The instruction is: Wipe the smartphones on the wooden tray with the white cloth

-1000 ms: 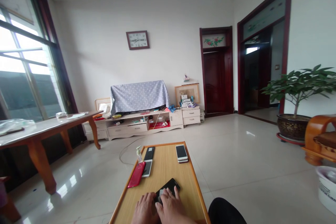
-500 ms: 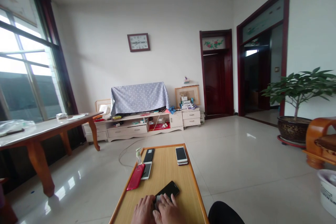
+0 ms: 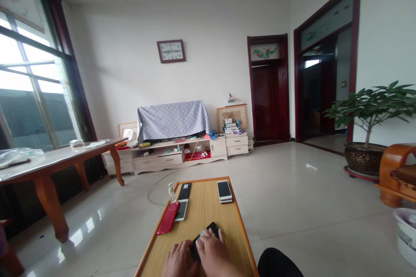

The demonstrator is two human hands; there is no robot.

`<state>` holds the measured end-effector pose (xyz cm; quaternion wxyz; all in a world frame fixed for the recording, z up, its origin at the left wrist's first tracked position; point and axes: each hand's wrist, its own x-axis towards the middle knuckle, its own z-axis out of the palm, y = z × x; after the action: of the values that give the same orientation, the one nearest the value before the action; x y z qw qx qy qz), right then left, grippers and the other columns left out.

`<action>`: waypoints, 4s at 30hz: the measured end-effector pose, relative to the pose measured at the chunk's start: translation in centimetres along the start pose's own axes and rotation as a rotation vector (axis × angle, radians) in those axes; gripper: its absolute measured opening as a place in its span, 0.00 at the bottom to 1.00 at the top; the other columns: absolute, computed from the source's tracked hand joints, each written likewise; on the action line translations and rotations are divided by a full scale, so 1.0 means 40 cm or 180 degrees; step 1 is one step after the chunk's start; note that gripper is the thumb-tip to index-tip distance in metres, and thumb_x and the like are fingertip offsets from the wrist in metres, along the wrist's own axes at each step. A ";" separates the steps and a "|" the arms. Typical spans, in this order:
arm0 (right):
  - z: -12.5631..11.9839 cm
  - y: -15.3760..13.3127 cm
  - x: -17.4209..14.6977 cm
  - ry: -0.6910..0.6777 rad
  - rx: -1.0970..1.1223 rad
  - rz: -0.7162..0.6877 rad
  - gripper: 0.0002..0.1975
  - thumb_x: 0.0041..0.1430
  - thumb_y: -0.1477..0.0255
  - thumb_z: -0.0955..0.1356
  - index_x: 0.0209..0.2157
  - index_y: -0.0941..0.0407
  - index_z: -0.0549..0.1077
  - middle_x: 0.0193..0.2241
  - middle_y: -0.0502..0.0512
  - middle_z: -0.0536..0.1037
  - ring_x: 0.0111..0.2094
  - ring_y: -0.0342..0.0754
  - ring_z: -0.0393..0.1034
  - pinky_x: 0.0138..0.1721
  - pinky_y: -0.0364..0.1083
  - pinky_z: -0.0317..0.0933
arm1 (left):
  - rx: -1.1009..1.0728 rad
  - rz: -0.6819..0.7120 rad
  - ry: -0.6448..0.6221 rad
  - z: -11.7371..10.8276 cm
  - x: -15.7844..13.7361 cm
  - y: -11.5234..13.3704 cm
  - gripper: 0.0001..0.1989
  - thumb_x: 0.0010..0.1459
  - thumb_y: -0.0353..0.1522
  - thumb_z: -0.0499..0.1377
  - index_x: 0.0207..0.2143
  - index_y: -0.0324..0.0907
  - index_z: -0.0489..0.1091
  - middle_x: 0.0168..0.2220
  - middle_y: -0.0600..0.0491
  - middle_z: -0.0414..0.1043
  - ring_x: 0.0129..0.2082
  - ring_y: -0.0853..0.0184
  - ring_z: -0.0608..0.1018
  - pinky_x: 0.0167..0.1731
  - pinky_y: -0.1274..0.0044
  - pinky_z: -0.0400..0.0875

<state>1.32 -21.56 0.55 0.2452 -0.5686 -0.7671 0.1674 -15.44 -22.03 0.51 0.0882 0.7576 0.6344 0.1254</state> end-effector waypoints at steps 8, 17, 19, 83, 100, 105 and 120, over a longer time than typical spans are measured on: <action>0.035 -0.005 -0.035 -0.0223 0.0205 -0.0433 0.24 0.73 0.60 0.52 0.61 0.44 0.69 0.62 0.53 0.69 0.65 0.57 0.58 0.68 0.65 0.35 | 0.0215 -0.0068 -0.0146 -0.018 -0.007 0.018 0.20 0.60 0.36 0.51 0.54 0.49 0.66 0.55 0.51 0.72 0.55 0.62 0.70 0.51 0.72 0.60; 0.008 -0.014 -0.008 0.0060 0.0046 -0.0020 0.25 0.73 0.59 0.51 0.58 0.47 0.71 0.62 0.55 0.69 0.66 0.56 0.57 0.68 0.64 0.34 | 0.0086 -0.0012 0.0040 -0.008 -0.003 0.018 0.20 0.59 0.39 0.53 0.54 0.48 0.67 0.54 0.50 0.73 0.54 0.61 0.71 0.52 0.73 0.60; 0.023 -0.038 -0.028 -0.0138 0.0231 -0.0324 0.24 0.72 0.59 0.53 0.63 0.45 0.65 0.64 0.53 0.67 0.66 0.56 0.57 0.68 0.63 0.36 | 0.0158 0.0004 0.0012 -0.005 -0.005 0.014 0.20 0.61 0.35 0.50 0.56 0.48 0.65 0.56 0.51 0.72 0.55 0.63 0.70 0.52 0.74 0.60; 0.023 0.014 0.058 -0.0024 -0.0204 0.0116 0.24 0.69 0.66 0.56 0.60 0.54 0.70 0.64 0.61 0.65 0.67 0.57 0.54 0.68 0.60 0.39 | -0.0057 -0.0094 0.0202 0.029 0.010 0.000 0.32 0.55 0.40 0.56 0.62 0.43 0.59 0.59 0.47 0.69 0.59 0.61 0.69 0.57 0.74 0.59; 0.049 -0.017 0.032 -0.0060 -0.0102 0.0007 0.22 0.71 0.64 0.55 0.60 0.47 0.69 0.64 0.54 0.66 0.67 0.54 0.53 0.69 0.60 0.37 | 0.0054 -0.0092 0.0016 0.007 0.002 0.017 0.30 0.59 0.38 0.53 0.63 0.44 0.57 0.62 0.47 0.67 0.60 0.62 0.68 0.57 0.75 0.57; 0.040 -0.029 0.028 -0.0130 -0.0062 -0.0156 0.23 0.71 0.65 0.54 0.60 0.46 0.68 0.63 0.53 0.68 0.66 0.52 0.57 0.69 0.61 0.33 | -0.0052 -0.0071 0.0048 0.006 0.002 0.013 0.29 0.58 0.39 0.54 0.62 0.45 0.58 0.61 0.48 0.68 0.58 0.62 0.70 0.56 0.74 0.58; 0.041 -0.021 -0.010 -0.0128 -0.0004 -0.0183 0.24 0.71 0.65 0.54 0.63 0.48 0.66 0.66 0.54 0.64 0.68 0.53 0.51 0.69 0.60 0.33 | 0.0007 -0.0091 0.0133 0.009 0.001 0.015 0.24 0.60 0.34 0.51 0.60 0.46 0.61 0.59 0.50 0.71 0.57 0.64 0.70 0.55 0.75 0.59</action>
<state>-0.20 -22.15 -0.43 0.2341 -0.5431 -0.7880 0.1713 -14.78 -22.09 0.36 0.0758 0.7458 0.6471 0.1392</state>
